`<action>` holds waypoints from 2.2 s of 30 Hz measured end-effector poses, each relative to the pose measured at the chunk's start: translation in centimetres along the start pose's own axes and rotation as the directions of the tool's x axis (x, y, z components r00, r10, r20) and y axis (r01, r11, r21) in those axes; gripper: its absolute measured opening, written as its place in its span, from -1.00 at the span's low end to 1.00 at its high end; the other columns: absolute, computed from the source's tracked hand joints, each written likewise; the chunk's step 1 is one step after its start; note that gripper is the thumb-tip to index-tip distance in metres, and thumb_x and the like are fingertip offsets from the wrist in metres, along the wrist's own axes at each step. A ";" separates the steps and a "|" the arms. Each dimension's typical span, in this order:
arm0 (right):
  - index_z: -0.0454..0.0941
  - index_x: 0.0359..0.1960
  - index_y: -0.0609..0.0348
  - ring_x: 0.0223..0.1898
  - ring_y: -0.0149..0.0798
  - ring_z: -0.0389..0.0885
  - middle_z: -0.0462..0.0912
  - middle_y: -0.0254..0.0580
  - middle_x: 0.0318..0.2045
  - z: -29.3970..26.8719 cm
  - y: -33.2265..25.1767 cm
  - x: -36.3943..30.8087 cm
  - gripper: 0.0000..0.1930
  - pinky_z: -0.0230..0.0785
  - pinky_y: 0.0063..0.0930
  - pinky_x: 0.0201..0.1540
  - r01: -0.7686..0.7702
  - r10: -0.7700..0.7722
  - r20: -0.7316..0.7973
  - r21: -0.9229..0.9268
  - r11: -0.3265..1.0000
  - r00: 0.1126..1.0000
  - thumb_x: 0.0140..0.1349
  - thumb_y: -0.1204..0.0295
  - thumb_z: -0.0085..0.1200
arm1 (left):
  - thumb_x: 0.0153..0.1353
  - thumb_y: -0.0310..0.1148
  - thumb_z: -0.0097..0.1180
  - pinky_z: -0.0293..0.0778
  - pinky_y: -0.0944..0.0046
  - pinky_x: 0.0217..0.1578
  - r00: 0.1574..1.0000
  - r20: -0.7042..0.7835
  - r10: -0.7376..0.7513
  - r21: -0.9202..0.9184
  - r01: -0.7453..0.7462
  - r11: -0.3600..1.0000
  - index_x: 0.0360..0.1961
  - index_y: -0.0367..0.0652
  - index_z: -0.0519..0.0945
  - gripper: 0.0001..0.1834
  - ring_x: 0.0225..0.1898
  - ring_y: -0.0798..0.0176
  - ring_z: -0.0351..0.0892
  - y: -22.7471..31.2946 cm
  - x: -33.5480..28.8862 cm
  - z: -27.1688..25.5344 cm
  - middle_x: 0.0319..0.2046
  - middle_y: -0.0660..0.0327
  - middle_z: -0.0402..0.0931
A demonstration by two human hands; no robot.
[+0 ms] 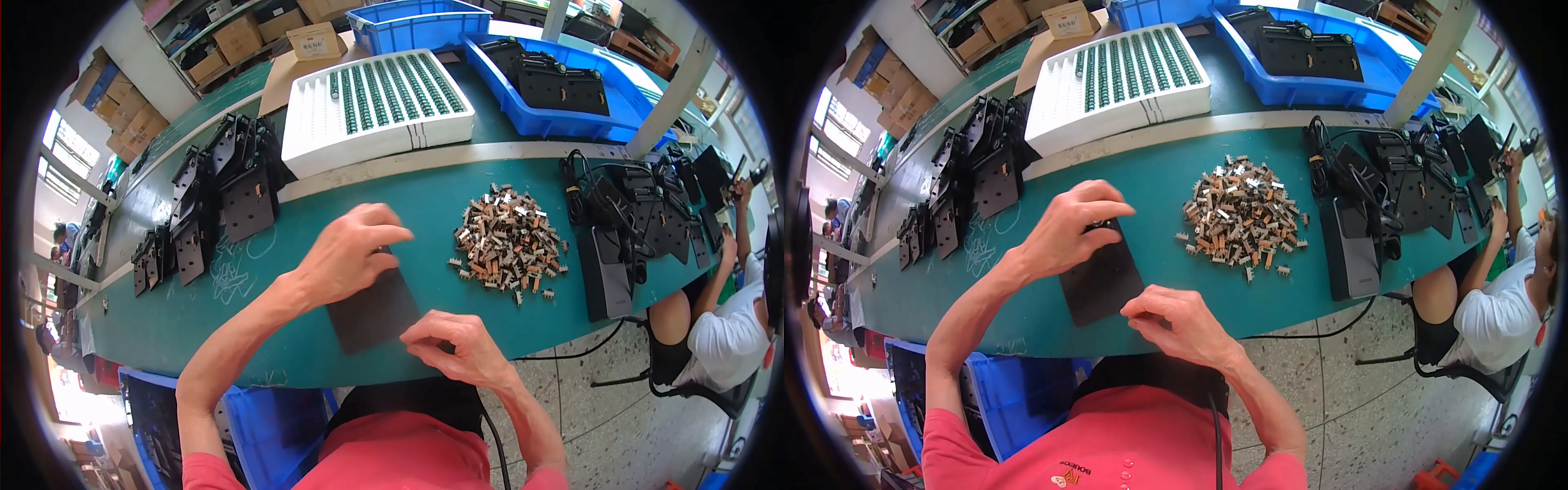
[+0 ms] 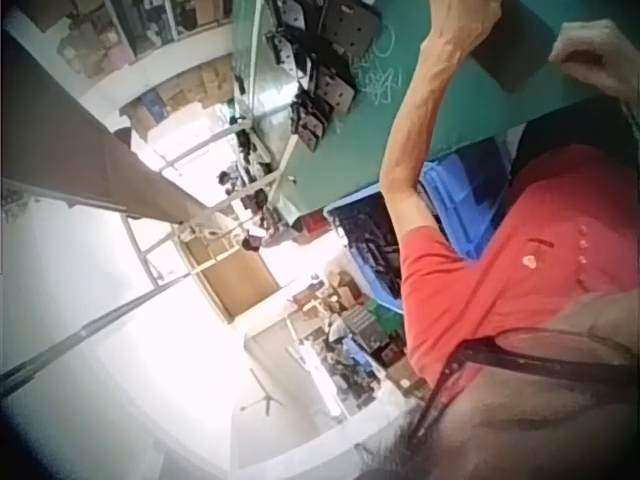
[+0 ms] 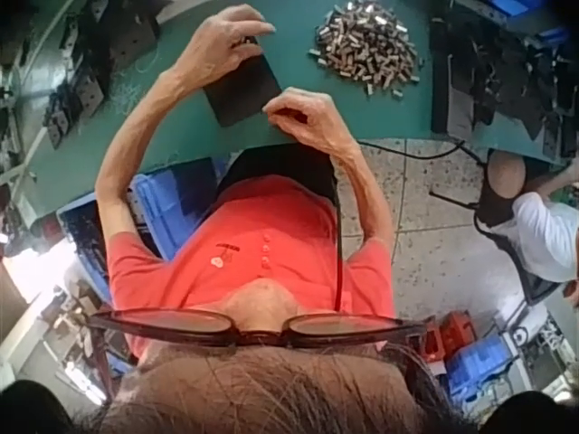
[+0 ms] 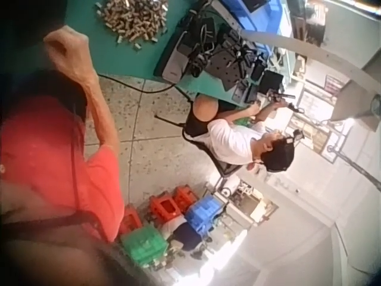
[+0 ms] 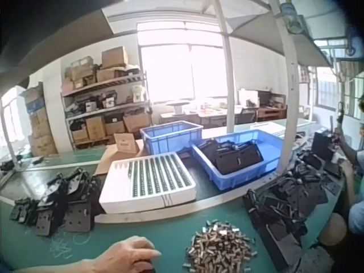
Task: The person manually assembles small electronic and metal components onto a black plastic base plate by hand at a factory workstation.
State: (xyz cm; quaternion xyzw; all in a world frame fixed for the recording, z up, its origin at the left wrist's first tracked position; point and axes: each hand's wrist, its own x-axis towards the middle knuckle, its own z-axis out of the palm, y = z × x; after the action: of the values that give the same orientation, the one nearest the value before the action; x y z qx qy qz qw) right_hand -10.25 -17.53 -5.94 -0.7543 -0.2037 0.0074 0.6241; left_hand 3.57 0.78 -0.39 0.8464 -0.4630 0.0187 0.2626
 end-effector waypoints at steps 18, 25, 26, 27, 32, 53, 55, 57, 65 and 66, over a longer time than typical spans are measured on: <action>0.62 -0.30 0.24 -0.39 -0.32 0.64 0.64 -0.21 -0.42 -0.3 0.1 -0.3 -0.85 0.46 -0.49 -0.38 0.032 -0.032 0.003 0.019 0.999 0.999 0.07 0.64 0.20 | 0.07 -0.58 0.19 0.47 0.34 -0.36 0.954 0.108 -0.280 -0.482 0.297 0.824 -0.30 -0.24 0.67 -0.85 -0.39 0.34 0.58 4.6 0.9 2.1 -0.40 0.22 0.61; 0.58 -0.12 0.30 -0.28 -0.43 0.63 0.66 -0.24 -0.28 -0.3 -0.4 -0.4 -0.81 0.53 -0.55 -0.27 -0.212 0.278 -0.084 0.449 0.868 0.957 0.23 0.58 0.13 | 0.13 -0.59 0.21 0.53 0.40 -0.23 0.812 0.357 -0.462 -0.884 0.453 0.113 -0.20 -0.27 0.67 -0.82 -0.31 0.39 0.59 6.4 -3.9 1.3 -0.36 0.18 0.64; 0.58 -0.12 0.30 -0.28 -0.43 0.63 0.66 -0.24 -0.28 -0.3 -0.6 -0.3 -0.81 0.53 -0.55 -0.27 -0.214 0.277 -0.080 0.446 0.869 0.957 0.23 0.58 0.13 | 0.14 -0.59 0.21 0.53 0.39 -0.22 0.810 0.334 -0.483 -0.914 0.404 0.046 -0.20 -0.26 0.67 -0.82 -0.30 0.38 0.60 6.5 -4.2 1.4 -0.35 0.18 0.64; 0.57 -0.11 0.30 -0.28 -0.43 0.63 0.66 -0.23 -0.29 -0.3 -0.9 -0.2 -0.80 0.54 -0.55 -0.27 -0.233 0.306 -0.080 0.478 0.847 0.949 0.23 0.56 0.14 | 0.14 -0.59 0.21 0.53 0.39 -0.22 0.811 0.330 -0.484 -0.916 0.399 0.044 -0.20 -0.26 0.67 -0.82 -0.30 0.38 0.60 6.8 -4.5 1.5 -0.35 0.18 0.64; 0.58 -0.14 0.34 -0.30 -0.38 0.65 0.67 -0.15 -0.33 -0.3 -1.9 -0.4 -0.79 0.55 -0.53 -0.29 -0.318 0.391 -0.022 0.543 0.778 0.920 0.26 0.47 0.14 | 0.16 -0.59 0.20 0.52 0.38 -0.20 0.843 0.187 -0.505 -0.941 0.301 0.153 -0.25 -0.25 0.63 -0.87 -0.28 0.36 0.60 6.9 -5.2 1.8 -0.33 0.18 0.65; 0.59 -0.26 0.30 -0.46 -0.43 0.63 0.66 -0.20 -0.47 0.1 -2.1 -0.6 -0.87 0.51 -0.61 -0.45 -0.291 0.420 -0.111 0.563 0.773 0.900 0.24 0.48 0.17 | 0.19 -0.60 0.16 0.47 0.47 -0.18 0.871 0.210 -0.444 -0.882 0.365 0.299 -0.25 -0.27 0.62 -0.90 -0.23 0.47 0.55 6.5 -6.2 2.2 -0.34 0.33 0.54; 0.59 -0.26 0.30 -0.46 -0.43 0.63 0.66 -0.20 -0.47 0.1 -2.0 -0.7 -0.87 0.51 -0.60 -0.45 -0.299 0.426 -0.113 0.555 0.777 0.897 0.24 0.48 0.17 | 0.19 -0.61 0.16 0.47 0.47 -0.18 0.868 0.216 -0.447 -0.877 0.373 0.302 -0.25 -0.27 0.62 -0.89 -0.23 0.47 0.55 6.7 -6.1 2.2 -0.33 0.33 0.53; 0.59 -0.26 0.30 -0.46 -0.44 0.63 0.66 -0.20 -0.47 0.2 -1.9 -0.7 -0.87 0.51 -0.60 -0.44 -0.306 0.431 -0.114 0.546 0.780 0.895 0.24 0.48 0.17 | 0.20 -0.61 0.15 0.48 0.47 -0.17 0.864 0.221 -0.452 -0.872 0.382 0.306 -0.25 -0.28 0.62 -0.89 -0.22 0.47 0.54 6.7 -6.0 2.3 -0.32 0.33 0.53; 0.57 -0.29 0.25 -0.47 -0.45 0.62 0.65 -0.22 -0.48 -0.1 -2.2 -0.2 -0.88 0.50 -0.62 -0.46 -0.334 0.493 -0.118 0.600 0.727 0.862 0.27 0.43 0.12 | 0.15 -0.58 0.18 0.51 0.40 -0.21 0.876 0.160 -0.455 -0.805 0.383 0.454 -0.30 -0.29 0.65 -0.91 -0.29 0.46 0.55 6.8 -5.9 2.5 -0.40 0.28 0.60; 0.57 -0.29 0.25 -0.47 -0.45 0.62 0.65 -0.22 -0.48 -0.1 -2.2 -0.1 -0.88 0.50 -0.62 -0.46 -0.331 0.492 -0.121 0.600 0.728 0.862 0.27 0.43 0.12 | 0.15 -0.58 0.18 0.51 0.40 -0.21 0.877 0.160 -0.452 -0.804 0.381 0.456 -0.30 -0.29 0.65 -0.91 -0.29 0.46 0.55 6.9 -5.9 2.4 -0.40 0.28 0.60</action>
State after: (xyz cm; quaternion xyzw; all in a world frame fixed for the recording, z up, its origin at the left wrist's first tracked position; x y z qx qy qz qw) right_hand -10.98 -17.40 -3.91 -0.5572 0.0692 0.1029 0.8211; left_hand -5.76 1.21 -1.11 0.7129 -0.1861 -0.2290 0.6362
